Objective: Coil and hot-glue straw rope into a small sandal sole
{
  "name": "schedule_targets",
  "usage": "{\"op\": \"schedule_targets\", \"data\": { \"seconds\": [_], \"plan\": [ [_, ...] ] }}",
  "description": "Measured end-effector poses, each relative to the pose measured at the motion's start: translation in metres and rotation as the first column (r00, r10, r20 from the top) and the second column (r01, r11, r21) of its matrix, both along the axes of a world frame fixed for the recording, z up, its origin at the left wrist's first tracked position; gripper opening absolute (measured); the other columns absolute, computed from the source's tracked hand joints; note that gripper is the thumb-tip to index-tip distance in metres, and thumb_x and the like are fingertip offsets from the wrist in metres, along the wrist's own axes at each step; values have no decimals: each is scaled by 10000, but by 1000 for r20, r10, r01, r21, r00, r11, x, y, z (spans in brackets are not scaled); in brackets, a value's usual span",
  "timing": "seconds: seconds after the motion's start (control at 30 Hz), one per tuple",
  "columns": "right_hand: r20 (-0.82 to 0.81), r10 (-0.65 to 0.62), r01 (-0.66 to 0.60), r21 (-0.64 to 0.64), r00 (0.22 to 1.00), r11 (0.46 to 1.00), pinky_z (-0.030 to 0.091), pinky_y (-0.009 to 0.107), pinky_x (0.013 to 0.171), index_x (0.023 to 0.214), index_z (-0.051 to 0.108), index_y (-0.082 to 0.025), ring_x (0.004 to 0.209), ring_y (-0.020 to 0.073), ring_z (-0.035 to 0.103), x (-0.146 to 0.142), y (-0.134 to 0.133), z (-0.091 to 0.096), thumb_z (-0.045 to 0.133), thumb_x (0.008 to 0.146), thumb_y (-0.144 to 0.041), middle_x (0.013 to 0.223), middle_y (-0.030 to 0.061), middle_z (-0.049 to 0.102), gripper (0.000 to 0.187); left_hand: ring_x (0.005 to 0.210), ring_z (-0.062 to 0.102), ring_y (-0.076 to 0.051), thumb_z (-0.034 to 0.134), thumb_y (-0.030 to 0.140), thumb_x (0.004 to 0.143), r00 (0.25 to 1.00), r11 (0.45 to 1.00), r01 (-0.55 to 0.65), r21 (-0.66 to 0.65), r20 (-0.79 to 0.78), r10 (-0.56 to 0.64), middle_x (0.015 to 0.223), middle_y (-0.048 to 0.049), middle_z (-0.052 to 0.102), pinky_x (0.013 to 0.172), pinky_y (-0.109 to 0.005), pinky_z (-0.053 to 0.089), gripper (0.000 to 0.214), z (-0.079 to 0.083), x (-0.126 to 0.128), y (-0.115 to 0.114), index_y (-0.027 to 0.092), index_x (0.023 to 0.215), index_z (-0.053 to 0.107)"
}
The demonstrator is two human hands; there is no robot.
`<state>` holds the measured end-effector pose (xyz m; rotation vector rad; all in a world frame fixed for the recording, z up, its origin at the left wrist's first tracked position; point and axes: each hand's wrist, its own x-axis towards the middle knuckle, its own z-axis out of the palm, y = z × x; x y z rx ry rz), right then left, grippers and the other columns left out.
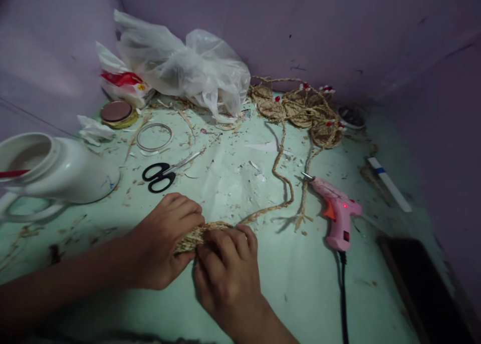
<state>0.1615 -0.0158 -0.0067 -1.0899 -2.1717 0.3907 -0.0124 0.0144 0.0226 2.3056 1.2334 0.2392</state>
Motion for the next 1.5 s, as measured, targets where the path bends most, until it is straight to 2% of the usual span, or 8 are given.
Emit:
{"op": "schedule_targets", "data": {
  "seconds": [0.23, 0.5, 0.67, 0.83, 1.03, 1.13, 1.27, 1.5],
  "plan": [
    [-46, 50, -53, -66, 998, 996, 406, 515, 924, 897, 608, -195, 1052, 274, 513, 0, 7, 0, 566, 754, -100, 1169, 100, 582, 177, 1122, 464, -253, 708, 223, 691, 998, 997, -35, -75, 55, 39, 1241, -97, 468, 945, -384, 389, 654, 12, -30, 9, 180, 1269, 408],
    [-37, 96, -99, -77, 995, 992, 406, 485, 908, 887, 609, -168, 1066, 285, 487, 0, 10, -4, 576, 726, -89, 1193, 113, 590, 182, 886, 550, -217, 626, 194, 735, 980, 977, -195, -88, -54, 191, 932, -48, 603, 826, -368, 396, 168, 15, -36, 4, 185, 903, 627],
    [-38, 98, -101, -87, 994, 991, 412, 484, 891, 897, 616, -173, 1043, 283, 489, 0, 10, -3, 581, 724, -82, 1165, 98, 618, 198, 664, 546, -156, 542, 288, 789, 842, 816, -538, -212, -88, 533, 677, 23, 625, 615, -287, 356, 142, 3, -24, 11, 220, 705, 634],
    [-44, 99, -103, -89, 994, 991, 416, 486, 885, 908, 614, -168, 1040, 286, 485, 1, 9, -4, 591, 717, -81, 1160, 100, 618, 211, 637, 526, -165, 593, 385, 743, 767, 753, -635, -175, -260, 586, 681, 40, 634, 574, -288, 289, 162, 0, -19, 18, 238, 674, 603],
    [-49, 91, -95, -100, 995, 990, 427, 478, 856, 904, 613, -169, 1016, 283, 488, 1, 10, -4, 587, 714, -79, 1139, 98, 620, 212, 597, 509, -167, 521, 375, 793, 794, 772, -600, -210, -268, 545, 611, 29, 585, 561, -293, 308, 206, 3, -26, 19, 234, 666, 601],
    [-54, 84, -89, -114, 995, 990, 429, 482, 852, 896, 612, -168, 1010, 284, 490, 0, 10, -4, 591, 710, -83, 1128, 101, 617, 205, 723, 557, -188, 544, 370, 791, 837, 834, -547, -68, -82, 542, 780, -4, 629, 659, -326, 396, 175, 5, -22, 9, 216, 828, 620],
    [-70, 75, -82, -115, 995, 990, 432, 487, 845, 884, 604, -163, 997, 286, 488, 0, 10, -4, 592, 698, -80, 1109, 109, 607, 204, 990, 508, -268, 611, 254, 738, 991, 990, -133, 34, 22, 133, 1052, -72, 596, 863, -443, 388, 275, 4, -6, -7, 187, 1004, 592],
    [-107, 52, -64, -115, 993, 991, 457, 436, 723, 883, 602, -142, 908, 260, 492, 1, 9, -4, 573, 725, -72, 1025, 122, 530, 176, 971, 480, -268, 580, 198, 739, 998, 998, -55, -32, -44, 53, 1010, -80, 566, 870, -471, 378, 211, 4, 4, -6, 166, 948, 565]
  ]
}}
